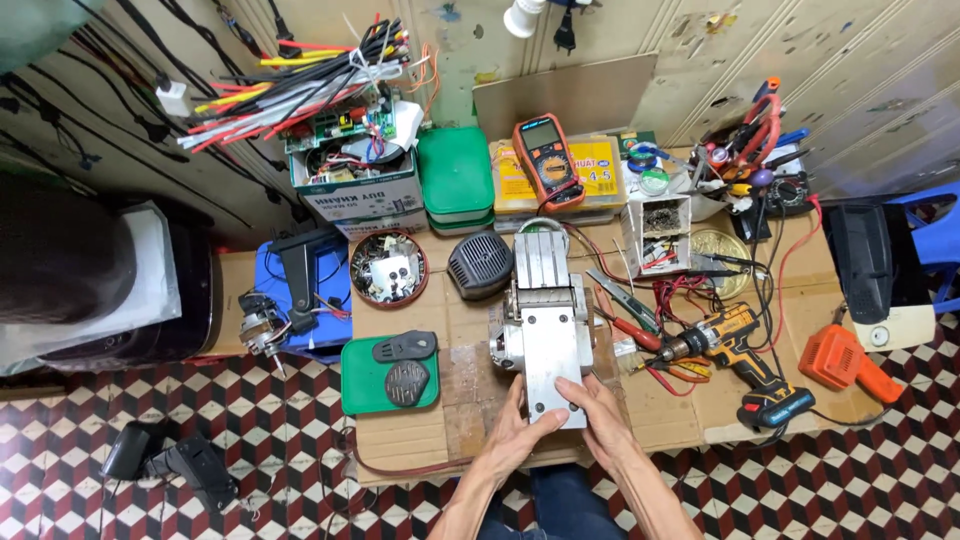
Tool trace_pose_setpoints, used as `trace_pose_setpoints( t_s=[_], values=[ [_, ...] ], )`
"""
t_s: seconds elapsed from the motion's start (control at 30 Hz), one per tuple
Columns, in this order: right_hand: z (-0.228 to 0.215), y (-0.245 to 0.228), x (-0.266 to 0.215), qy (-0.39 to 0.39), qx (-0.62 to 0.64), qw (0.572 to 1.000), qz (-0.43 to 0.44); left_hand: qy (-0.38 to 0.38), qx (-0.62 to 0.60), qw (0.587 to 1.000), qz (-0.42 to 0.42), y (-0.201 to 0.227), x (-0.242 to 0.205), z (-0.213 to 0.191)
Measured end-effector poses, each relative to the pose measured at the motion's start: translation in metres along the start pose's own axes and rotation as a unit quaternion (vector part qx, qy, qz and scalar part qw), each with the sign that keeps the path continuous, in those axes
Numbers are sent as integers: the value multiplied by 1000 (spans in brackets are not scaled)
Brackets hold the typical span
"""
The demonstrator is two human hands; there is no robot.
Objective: The recorder disassembles and repairs an electric power planer, using a drill and screwdriver to remove and replace internal components.
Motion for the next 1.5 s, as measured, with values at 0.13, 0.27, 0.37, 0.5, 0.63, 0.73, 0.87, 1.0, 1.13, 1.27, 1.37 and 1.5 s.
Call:
trace_pose_setpoints(
  t_s=[0.13,0.27,0.37,0.5,0.63,0.73,0.87,1.0,1.13,1.27,1.37,1.5],
  values=[
    [-15,21,14,-2,15,1000,19,-5,98,995,7,-49,6,-11],
    [-22,34,26,18,32,998,52,-32,58,998,0,-30,4,-8],
    [-23,33,28,26,35,997,56,-21,46,997,-52,-27,4,-6],
    [-28,22,31,14,56,997,46,0,103,994,-19,-55,17,-11],
    [-26,20,29,-3,67,997,48,23,56,998,-19,-30,13,-2],
    [-23,22,26,6,85,995,57,16,119,991,-53,-21,9,-6],
    [-14,17,19,27,77,996,44,7,65,996,-63,5,0,-7],
    [-23,28,28,56,67,996,32,-4,87,995,-55,-3,2,-14],
    [-13,20,22,81,54,994,48,8,44,997,-63,-9,3,-13],
    [-5,12,8,69,50,995,59,63,34,997,-35,-14,0,-5],
    [-12,11,7,53,37,997,43,77,28,996,-22,-5,-4,-7],
    [-17,12,-3,45,3,998,36,83,12,996,-20,3,-14,-12]
  ],
)
Point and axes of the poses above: each hand's wrist, its own x-axis towards the middle knuckle, its own z-axis out of the palm, y = z × x, the point moved 5 cm from there along x, towards the middle knuckle, and after that the axes turned 15 degrees about z, right-handed, at the moved point
